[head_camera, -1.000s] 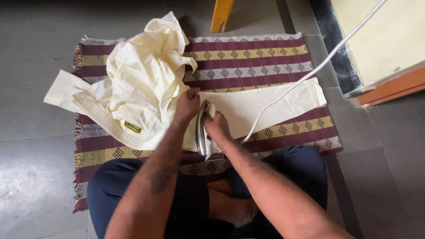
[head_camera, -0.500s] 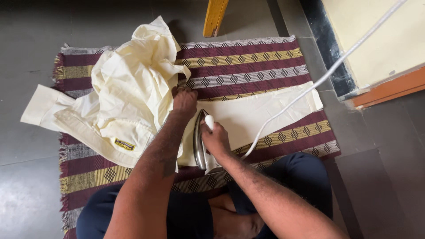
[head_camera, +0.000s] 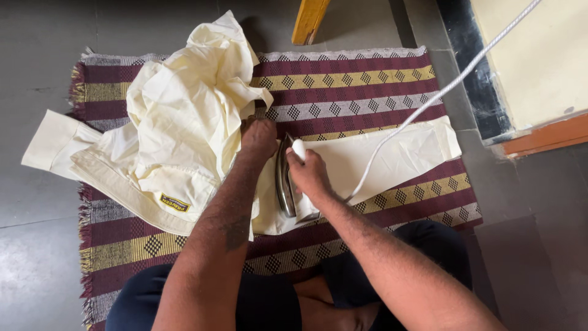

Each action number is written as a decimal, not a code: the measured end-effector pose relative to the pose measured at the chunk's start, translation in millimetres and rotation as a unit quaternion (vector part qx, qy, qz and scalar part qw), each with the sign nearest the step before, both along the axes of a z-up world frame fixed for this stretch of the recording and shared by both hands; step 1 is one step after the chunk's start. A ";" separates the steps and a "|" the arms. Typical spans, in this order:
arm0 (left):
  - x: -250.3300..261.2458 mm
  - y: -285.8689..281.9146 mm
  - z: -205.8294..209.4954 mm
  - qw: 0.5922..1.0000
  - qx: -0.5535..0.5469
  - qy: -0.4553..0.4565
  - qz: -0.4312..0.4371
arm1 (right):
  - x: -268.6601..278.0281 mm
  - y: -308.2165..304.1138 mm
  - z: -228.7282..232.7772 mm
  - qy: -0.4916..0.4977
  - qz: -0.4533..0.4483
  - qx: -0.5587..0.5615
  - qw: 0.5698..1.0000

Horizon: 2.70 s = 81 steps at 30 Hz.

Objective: The person irons a light-colored shirt laid out on a patterned mat on the floor. They use an electric iron to smooth the sleeves and body of the shirt, periodically adjusting the fabric with their hands.

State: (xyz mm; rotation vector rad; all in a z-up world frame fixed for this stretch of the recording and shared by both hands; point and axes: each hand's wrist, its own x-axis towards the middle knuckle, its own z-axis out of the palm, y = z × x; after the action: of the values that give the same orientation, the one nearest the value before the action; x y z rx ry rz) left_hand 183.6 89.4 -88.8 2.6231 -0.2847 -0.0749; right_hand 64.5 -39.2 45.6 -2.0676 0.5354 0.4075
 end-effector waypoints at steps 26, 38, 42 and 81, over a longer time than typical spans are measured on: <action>-112.3 13.7 228.3 0.914 -0.375 0.002 0.155 | 77.9 -12.8 -6.2 -0.019 -0.016 0.182 0.983; -130.7 -18.6 165.1 0.957 -0.272 -0.027 0.099 | -33.6 -8.3 -26.8 0.022 -0.044 0.165 0.985; -135.7 -21.1 153.1 0.960 -0.260 -0.063 0.085 | -67.7 -6.7 -20.3 0.002 -0.042 0.174 0.984; -172.4 -42.1 77.4 0.937 0.259 0.135 -0.193 | -61.2 -102.1 20.0 -0.041 0.032 -0.041 0.998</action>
State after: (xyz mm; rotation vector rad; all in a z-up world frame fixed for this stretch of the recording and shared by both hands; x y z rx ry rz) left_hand 11.2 47.3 -11.4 2.9757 -0.7663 -0.7272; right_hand 3.3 -141.3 65.6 -2.1753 0.4437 0.3419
